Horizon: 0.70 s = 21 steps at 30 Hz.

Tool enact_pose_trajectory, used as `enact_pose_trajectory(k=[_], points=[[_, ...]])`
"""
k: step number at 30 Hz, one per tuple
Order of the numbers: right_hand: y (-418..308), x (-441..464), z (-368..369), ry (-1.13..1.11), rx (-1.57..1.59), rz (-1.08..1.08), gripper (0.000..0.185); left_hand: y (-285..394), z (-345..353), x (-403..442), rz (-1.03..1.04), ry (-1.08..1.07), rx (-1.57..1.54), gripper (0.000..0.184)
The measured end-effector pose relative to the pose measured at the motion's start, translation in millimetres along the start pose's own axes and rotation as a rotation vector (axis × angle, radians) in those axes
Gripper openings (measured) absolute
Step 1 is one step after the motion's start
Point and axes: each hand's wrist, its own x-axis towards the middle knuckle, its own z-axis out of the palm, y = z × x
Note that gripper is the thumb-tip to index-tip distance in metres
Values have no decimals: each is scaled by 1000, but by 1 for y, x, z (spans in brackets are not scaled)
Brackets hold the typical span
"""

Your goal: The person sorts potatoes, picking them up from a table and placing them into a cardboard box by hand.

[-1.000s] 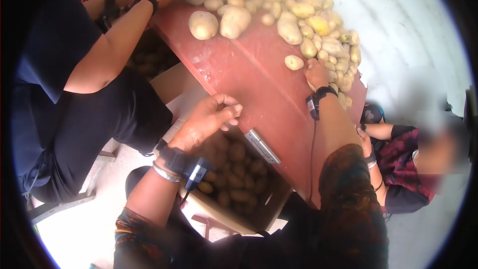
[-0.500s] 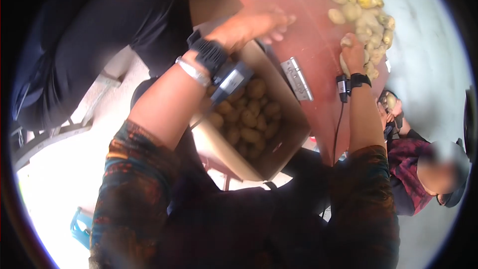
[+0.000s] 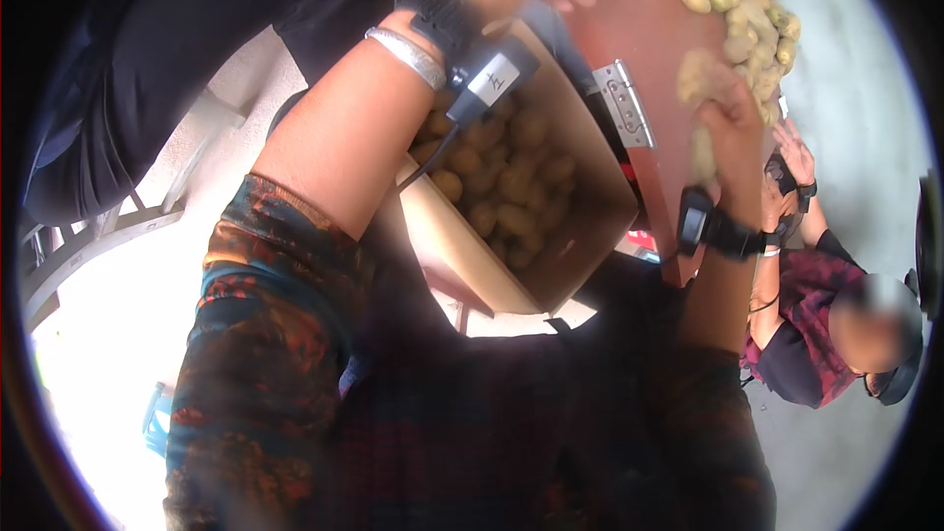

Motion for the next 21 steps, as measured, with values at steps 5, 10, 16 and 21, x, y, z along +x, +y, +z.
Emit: enact_pose_trajectory(k=[5, 10, 16, 21], points=[[22, -67, 78, -498, -102, -382, 37, -3, 6, -2, 16, 8, -4, 25], [103, -71, 133, -469, -429, -316, 34, -5, -7, -4, 118, -16, 172, 44], [129, -74, 158, -263, -557, -70, 40, -3, -3, -7, 61, -20, 20, 37], [128, -68, 163, -307, -528, -2, 34, -3, -2, -8, 81, -48, 7, 32]])
